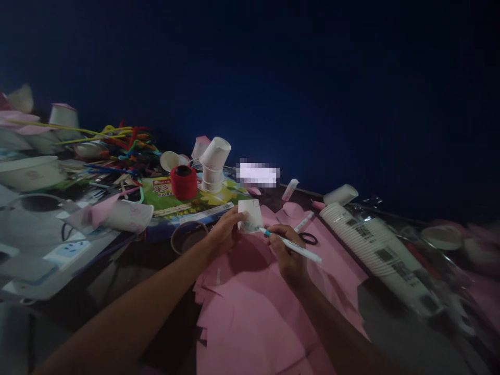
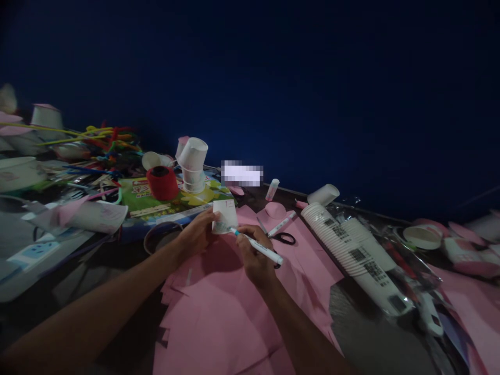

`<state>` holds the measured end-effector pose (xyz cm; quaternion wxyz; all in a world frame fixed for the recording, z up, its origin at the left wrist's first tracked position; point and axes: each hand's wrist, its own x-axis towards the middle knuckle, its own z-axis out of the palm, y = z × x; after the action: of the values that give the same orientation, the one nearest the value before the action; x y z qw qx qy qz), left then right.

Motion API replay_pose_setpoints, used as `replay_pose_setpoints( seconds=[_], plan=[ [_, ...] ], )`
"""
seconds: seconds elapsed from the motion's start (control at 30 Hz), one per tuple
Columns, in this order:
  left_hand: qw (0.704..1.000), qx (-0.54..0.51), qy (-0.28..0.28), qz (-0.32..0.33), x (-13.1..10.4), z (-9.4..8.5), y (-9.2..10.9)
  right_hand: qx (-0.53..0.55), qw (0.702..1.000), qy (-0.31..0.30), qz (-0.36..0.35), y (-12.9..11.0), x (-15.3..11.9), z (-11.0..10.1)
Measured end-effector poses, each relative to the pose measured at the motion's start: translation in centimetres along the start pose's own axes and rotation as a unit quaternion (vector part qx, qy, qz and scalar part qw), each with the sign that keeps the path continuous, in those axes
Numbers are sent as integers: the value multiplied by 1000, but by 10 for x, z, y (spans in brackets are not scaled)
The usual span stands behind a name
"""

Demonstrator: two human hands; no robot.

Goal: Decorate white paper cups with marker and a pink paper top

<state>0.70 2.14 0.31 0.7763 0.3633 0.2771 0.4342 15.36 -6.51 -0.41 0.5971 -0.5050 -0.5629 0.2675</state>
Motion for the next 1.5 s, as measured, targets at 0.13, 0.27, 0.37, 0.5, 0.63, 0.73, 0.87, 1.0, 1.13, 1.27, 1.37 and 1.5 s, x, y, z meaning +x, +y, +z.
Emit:
replay_pose_setpoints(
  seconds=[0.13, 0.27, 0.37, 0.5, 0.63, 0.73, 0.87, 1.0, 1.13, 1.27, 1.37, 1.5],
  plan=[
    [1000, -7, 9, -8, 0, 0, 1, -28, 1000, -11, -7, 1, 0, -2],
    [1000, 1, 13, -15, 0, 0, 1, -25, 1000, -12, -5, 0, 0, -3],
    [1000, 10, 14, -21, -2, 0, 2, 10, 1000, 3, 11, 1, 0, -2],
    [1000, 5, -5, -8, -2, 1, 2, 48, 998, 15, 37, 5, 0, -1],
    [1000, -7, -13, 5, -1, 2, 1, 28, 999, 13, 23, 5, 0, -1],
    [1000, -13, -11, 9, 0, 1, 0, 6, 1000, 8, 13, 4, 1, -1],
    [1000, -7, -15, 2, 0, -1, 0, -1, 1000, 6, 20, 3, 2, -1],
    [1000, 0, -7, -15, -2, -2, 1, 15, 999, 3, 31, 3, 1, -1],
    [1000, -2, -7, -14, -2, -3, 1, 38, 998, 17, 48, 6, 0, -2],
    [1000, -11, -11, -2, -1, -1, 0, 72, 995, 31, 64, 10, 0, -1],
    [1000, -19, -11, 6, -1, 1, 1, 75, 995, 28, 64, 10, 1, 0],
    [1000, -24, -13, 4, -1, 3, 2, 58, 997, 30, 50, 10, 2, 0]
  ],
)
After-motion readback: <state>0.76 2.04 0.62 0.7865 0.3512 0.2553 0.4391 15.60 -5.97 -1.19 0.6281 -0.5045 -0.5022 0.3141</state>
